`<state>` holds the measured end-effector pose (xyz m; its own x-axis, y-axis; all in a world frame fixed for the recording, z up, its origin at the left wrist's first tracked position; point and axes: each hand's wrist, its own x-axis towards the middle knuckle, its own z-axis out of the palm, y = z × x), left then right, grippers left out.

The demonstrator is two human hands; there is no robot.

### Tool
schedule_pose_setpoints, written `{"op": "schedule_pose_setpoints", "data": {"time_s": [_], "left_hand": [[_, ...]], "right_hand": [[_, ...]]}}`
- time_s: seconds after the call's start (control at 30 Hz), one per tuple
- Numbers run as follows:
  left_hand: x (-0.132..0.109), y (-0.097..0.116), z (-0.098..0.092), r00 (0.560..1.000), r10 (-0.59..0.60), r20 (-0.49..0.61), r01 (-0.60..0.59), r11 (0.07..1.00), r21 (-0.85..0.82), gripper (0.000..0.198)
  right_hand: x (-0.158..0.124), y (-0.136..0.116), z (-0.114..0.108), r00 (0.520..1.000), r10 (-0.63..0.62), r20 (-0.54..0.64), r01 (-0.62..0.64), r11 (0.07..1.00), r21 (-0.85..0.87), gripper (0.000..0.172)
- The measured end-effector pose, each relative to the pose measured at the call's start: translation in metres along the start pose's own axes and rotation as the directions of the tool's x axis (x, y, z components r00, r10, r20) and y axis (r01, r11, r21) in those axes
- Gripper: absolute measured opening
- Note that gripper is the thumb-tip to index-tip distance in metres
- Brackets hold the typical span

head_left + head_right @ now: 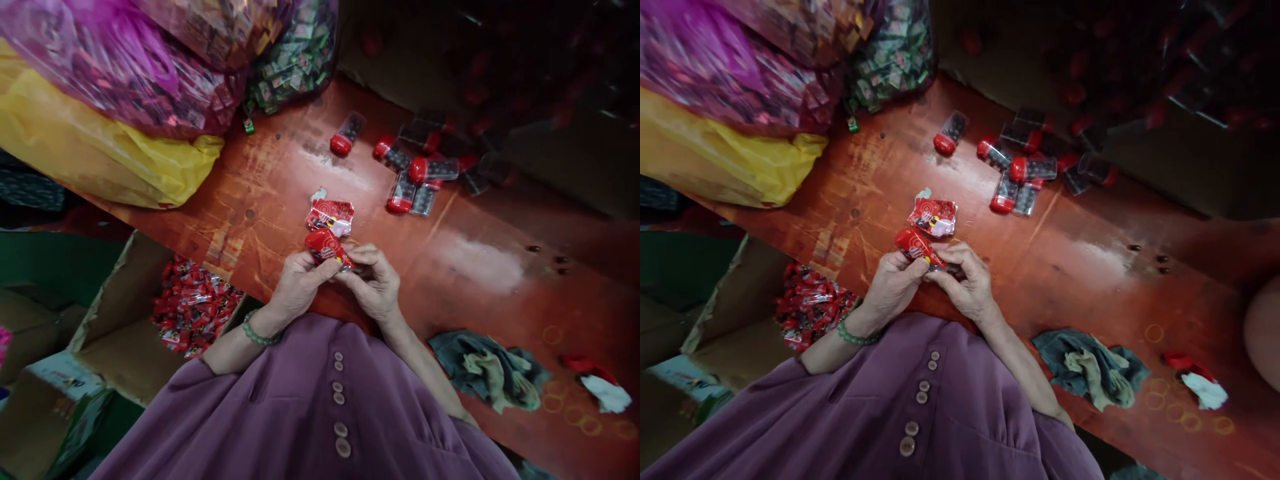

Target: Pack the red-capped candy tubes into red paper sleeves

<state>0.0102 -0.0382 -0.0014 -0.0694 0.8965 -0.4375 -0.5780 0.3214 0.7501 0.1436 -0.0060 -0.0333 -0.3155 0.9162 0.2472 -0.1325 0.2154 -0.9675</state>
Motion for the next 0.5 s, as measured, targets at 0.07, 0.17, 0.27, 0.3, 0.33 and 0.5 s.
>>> {"op": "schedule_pose_setpoints", "data": {"time_s": [0.07,0.17,0.27,0.3,0.33,0.5], "left_hand": [[-0.002,-0.001,-0.004,1.0,0.026,-0.002,-0.026,1.0,0.015,0.023],[-0.012,0.003,-0.015,1.0,0.027,-0.016,-0.026,0.997,0.072,0.025],[-0.034,0.017,-0.033,0.998,0.005,-0.055,0.007,0.974,0.225,0.026],[-0.043,0.024,-0.041,0.996,0.017,-0.089,0.009,0.958,0.287,0.026],[-0.053,0.03,-0.05,0.99,0.041,-0.137,0.009,0.937,0.349,0.025],[-0.101,0.052,-0.114,0.821,0.3,-0.485,0.015,0.839,0.544,0.012]], "right_hand": [[-0.001,0.0,0.003,1.0,-0.029,-0.008,0.029,0.999,-0.025,0.031],[0.002,-0.006,0.006,0.997,-0.02,0.08,0.025,0.997,-0.07,0.027],[0.007,-0.018,0.006,0.949,0.047,0.31,-0.003,0.99,-0.142,0.03],[0.009,-0.021,0.005,0.934,0.064,0.35,-0.001,0.985,-0.175,0.031],[0.011,-0.023,0.003,0.934,0.073,0.35,0.007,0.975,-0.22,0.03],[0.023,-0.013,-0.015,0.984,-0.014,0.179,0.118,0.801,-0.586,0.026]]}}
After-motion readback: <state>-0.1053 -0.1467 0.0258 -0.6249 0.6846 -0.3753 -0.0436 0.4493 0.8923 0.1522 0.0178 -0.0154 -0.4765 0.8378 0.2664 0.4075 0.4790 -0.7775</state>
